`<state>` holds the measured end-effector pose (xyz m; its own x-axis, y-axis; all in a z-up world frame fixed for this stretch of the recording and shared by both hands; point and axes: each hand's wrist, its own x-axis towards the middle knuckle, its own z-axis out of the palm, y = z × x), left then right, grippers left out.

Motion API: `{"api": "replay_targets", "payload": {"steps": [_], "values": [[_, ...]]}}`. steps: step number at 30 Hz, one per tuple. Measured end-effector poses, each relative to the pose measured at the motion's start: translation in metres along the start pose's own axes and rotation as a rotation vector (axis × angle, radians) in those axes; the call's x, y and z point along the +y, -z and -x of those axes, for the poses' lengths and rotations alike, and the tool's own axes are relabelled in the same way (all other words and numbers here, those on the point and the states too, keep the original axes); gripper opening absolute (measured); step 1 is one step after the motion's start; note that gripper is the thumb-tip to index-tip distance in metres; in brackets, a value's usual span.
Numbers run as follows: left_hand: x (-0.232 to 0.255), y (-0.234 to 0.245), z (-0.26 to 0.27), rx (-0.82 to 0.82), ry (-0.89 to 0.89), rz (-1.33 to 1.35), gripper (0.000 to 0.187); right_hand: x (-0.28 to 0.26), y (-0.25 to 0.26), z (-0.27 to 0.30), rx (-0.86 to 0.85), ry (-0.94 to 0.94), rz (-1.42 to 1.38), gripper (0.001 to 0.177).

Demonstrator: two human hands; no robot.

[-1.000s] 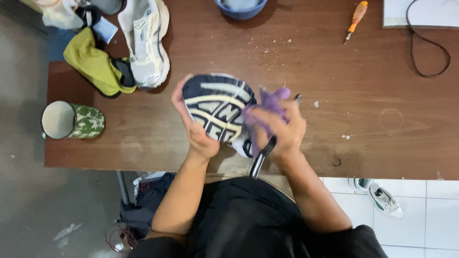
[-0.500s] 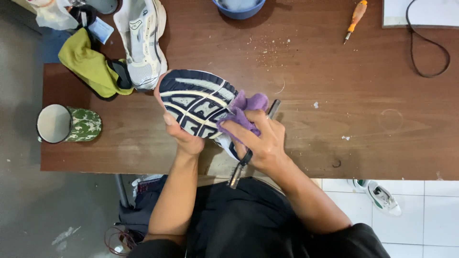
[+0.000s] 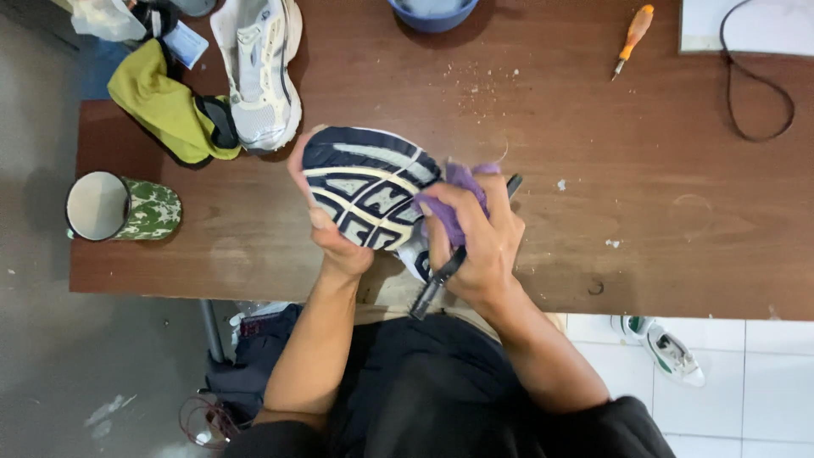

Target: The person cleans the sole of a white and blue sneaker using a purple cloth, a black brush, and an orange utility knife. They wipe the sole, scrub the treads with the brush, and scrape debris from the grooves with the knife, repeating these actions across the entire bottom of the shoe.

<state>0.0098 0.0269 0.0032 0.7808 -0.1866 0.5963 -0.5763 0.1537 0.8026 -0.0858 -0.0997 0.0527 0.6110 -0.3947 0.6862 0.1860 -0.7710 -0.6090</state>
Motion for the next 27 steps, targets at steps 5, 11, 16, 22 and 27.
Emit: {"api": "replay_targets", "payload": {"steps": [5, 11, 16, 22, 27], "values": [[-0.003, -0.008, -0.001, -0.013, 0.0, 0.093, 0.077, -0.001, -0.005, 0.005, 0.003, 0.075, 0.092, 0.005], [-0.003, -0.017, 0.004, -0.009, 0.003, 0.214, 0.091, -0.001, 0.009, 0.005, -0.07, 0.094, 0.147, 0.01], [-0.003, -0.024, -0.003, -0.031, 0.007, 0.314, 0.102, 0.004, 0.002, 0.001, 0.083, 0.137, 0.141, 0.009], [-0.05, 0.009, -0.001, 0.145, 0.055, 0.265, 0.075, 0.021, 0.022, 0.012, -0.326, -0.01, 0.117, 0.013], [-0.011, -0.004, -0.013, 0.279, 0.256, 0.558, 0.06, 0.057, 0.051, 0.017, -0.145, -0.15, -0.019, 0.009]]}}
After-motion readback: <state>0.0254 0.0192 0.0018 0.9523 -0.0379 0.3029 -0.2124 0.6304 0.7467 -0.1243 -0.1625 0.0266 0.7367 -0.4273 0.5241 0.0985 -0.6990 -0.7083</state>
